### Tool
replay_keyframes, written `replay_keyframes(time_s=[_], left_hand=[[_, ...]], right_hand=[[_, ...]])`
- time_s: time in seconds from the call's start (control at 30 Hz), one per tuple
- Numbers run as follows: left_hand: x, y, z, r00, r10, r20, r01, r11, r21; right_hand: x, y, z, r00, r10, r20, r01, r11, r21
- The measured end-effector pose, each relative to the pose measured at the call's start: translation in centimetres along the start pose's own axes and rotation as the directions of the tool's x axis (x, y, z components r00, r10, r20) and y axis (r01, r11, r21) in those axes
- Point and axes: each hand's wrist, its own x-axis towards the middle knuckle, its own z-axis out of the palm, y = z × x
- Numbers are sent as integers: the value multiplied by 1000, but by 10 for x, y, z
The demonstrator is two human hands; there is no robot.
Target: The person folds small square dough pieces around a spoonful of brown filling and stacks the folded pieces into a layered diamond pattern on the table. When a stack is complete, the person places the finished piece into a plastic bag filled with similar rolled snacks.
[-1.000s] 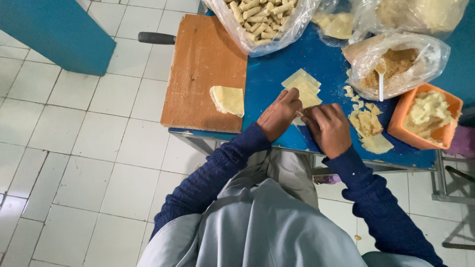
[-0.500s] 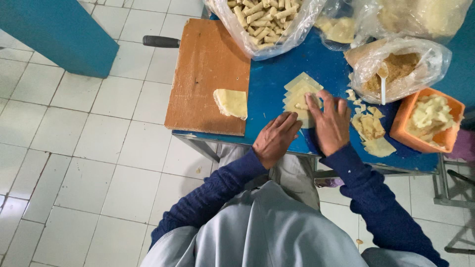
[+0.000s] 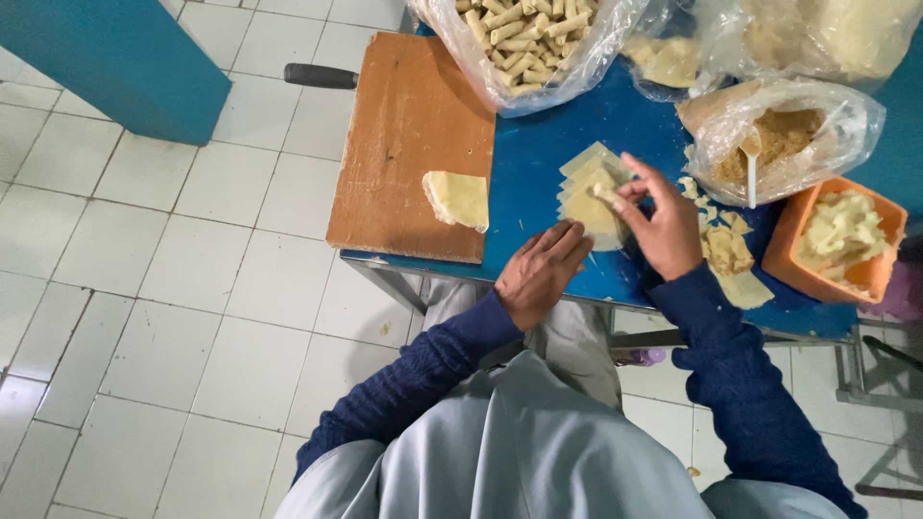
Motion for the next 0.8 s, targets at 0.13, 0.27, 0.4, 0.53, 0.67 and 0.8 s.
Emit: replay_keyframes(time_s=[0.13, 0.27, 0.4, 0.53, 0.67, 0.8], left_hand=[[0, 1, -1, 1000, -1, 12, 1, 1000, 30], [0, 1, 0, 1000, -8, 22, 7, 999, 33], [-1, 0, 5, 1000, -6, 8, 6, 998, 59], [-1, -2, 7, 1000, -7, -4, 7, 1000, 21], [3, 1, 1, 999, -21, -41, 19, 998, -52], [10, 4, -10, 942, -329, -65, 238, 792, -562]], right_hand=[[4, 15, -18, 968, 213, 135, -250, 755, 606], [3, 16, -35, 914, 256, 314, -404, 628, 665], [20, 8, -38, 883, 241, 402, -458, 632, 625], [49, -6, -35, 936, 96, 339, -301, 716, 630], [53, -24, -39, 934, 111, 339, -321, 676, 663], [33, -40, -39, 921, 127, 369, -362, 631, 686]])
